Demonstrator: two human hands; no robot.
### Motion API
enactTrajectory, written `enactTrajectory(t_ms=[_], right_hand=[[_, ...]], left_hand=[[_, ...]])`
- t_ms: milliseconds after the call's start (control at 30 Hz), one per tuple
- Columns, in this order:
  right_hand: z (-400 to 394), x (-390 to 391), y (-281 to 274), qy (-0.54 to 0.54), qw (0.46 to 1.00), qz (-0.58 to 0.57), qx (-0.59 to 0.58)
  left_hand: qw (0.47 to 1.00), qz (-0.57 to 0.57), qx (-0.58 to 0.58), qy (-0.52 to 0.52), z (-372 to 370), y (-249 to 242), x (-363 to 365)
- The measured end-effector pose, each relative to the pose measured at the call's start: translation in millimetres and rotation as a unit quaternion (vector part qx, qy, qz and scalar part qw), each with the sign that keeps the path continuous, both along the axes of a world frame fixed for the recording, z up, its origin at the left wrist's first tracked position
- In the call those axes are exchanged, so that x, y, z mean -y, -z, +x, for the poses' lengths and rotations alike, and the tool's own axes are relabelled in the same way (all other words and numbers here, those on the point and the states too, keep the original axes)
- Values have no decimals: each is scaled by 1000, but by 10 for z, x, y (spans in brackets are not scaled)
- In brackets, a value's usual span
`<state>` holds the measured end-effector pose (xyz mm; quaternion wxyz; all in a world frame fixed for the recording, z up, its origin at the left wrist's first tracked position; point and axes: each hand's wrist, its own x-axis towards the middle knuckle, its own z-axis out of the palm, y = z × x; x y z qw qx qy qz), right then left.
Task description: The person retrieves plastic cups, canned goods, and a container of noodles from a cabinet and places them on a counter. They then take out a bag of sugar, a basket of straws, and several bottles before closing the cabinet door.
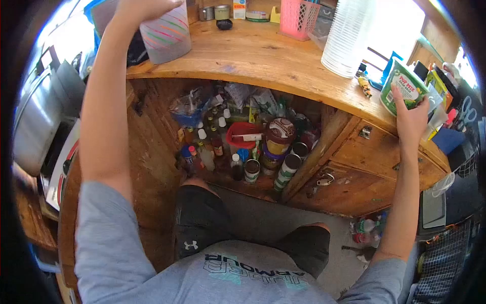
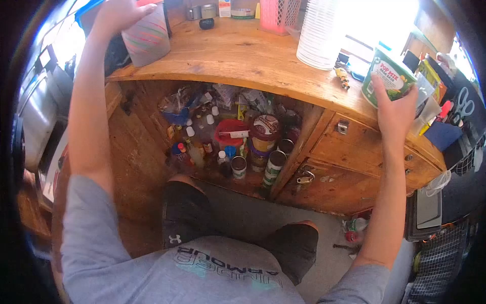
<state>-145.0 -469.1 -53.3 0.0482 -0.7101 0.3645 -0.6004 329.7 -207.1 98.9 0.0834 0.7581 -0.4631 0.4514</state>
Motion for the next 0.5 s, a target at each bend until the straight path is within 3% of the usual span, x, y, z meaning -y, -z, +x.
enactTrajectory(t_ms=[33, 67, 100, 133, 167, 200, 233, 267, 333, 400, 433, 500], right_hand=[[6, 7, 0, 42, 999, 5, -15], [24, 10, 3, 46, 999, 10, -18], [37, 3, 6, 50, 999, 11, -18], [55, -7, 0, 54, 998, 11, -19], [69, -15, -2, 59, 998, 10, -19], [77, -25, 2, 56, 998, 7, -24], [74, -15, 9, 66, 997, 8, -26], [69, -5, 14, 72, 997, 6, -30], [71, 13, 18, 48, 998, 10, -28], [88, 17, 22, 55, 998, 11, -29], [90, 16, 17, 59, 998, 10, -27], [74, 22, 17, 67, 997, -3, -50]], left_hand=[[997, -64, -3, 38, -96, 266, -133], [968, -201, 80, 127, -670, 764, -256], [921, -296, 32, 252, -1009, 1238, -284], [870, -315, 53, 376, -1058, 1730, -248], [910, -156, 26, 383, -1048, 2383, -384], [952, 45, -25, 303, -1351, 2607, -491], [872, -62, -30, 485, -1188, 3176, -154], [871, -82, -154, 459, -1088, 3656, 149], [850, 28, -481, 213, -750, 4460, 656], [873, 122, -455, 130, -375, 4962, 1148], [871, 122, -455, 137, -245, 5162, 1391], [896, 259, -334, 135, -103, 5455, 1789]])
